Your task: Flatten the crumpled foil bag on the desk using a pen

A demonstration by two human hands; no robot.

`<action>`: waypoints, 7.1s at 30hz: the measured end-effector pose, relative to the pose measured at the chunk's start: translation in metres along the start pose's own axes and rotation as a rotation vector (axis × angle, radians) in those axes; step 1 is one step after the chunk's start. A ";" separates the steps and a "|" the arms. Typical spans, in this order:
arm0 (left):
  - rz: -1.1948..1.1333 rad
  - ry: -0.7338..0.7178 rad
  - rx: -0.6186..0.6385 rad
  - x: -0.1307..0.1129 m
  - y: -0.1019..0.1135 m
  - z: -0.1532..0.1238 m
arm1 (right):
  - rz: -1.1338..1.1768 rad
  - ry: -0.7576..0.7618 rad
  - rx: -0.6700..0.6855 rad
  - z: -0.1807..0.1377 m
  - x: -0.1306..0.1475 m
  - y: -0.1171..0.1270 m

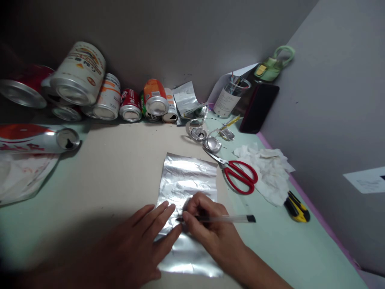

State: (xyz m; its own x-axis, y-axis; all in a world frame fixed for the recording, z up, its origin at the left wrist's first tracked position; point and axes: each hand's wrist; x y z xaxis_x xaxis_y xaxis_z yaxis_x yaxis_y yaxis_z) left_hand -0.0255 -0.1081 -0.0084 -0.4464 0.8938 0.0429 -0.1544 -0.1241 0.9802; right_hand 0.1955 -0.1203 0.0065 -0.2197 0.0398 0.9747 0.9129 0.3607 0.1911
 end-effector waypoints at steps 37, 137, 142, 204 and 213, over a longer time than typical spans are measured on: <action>0.037 -0.016 0.019 0.001 -0.001 -0.002 | -0.074 -0.030 0.072 -0.002 -0.005 0.003; 0.010 -0.025 0.012 -0.001 0.003 0.000 | 0.140 -0.036 -0.083 0.001 -0.009 0.007; 0.000 -0.018 -0.006 0.000 -0.001 0.000 | 0.518 -0.018 -0.242 0.004 0.000 0.025; -0.068 0.014 0.045 0.004 0.003 -0.002 | -0.106 -0.056 0.083 0.000 -0.008 -0.005; -0.077 0.029 0.012 0.004 0.005 -0.002 | -0.035 -0.052 0.042 0.002 -0.007 -0.004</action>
State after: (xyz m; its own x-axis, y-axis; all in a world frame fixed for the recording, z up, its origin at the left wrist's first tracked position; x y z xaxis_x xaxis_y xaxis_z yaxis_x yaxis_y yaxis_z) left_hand -0.0297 -0.1059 -0.0033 -0.4593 0.8875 -0.0382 -0.1784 -0.0500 0.9827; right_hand 0.1928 -0.1201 -0.0017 -0.2694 0.0743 0.9602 0.8894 0.4016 0.2184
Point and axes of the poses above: each hand's wrist, its own z-axis towards the middle knuckle, its own y-axis out of the back of the hand, x = y × z, and after that the axes turned 12 degrees about x, right-handed
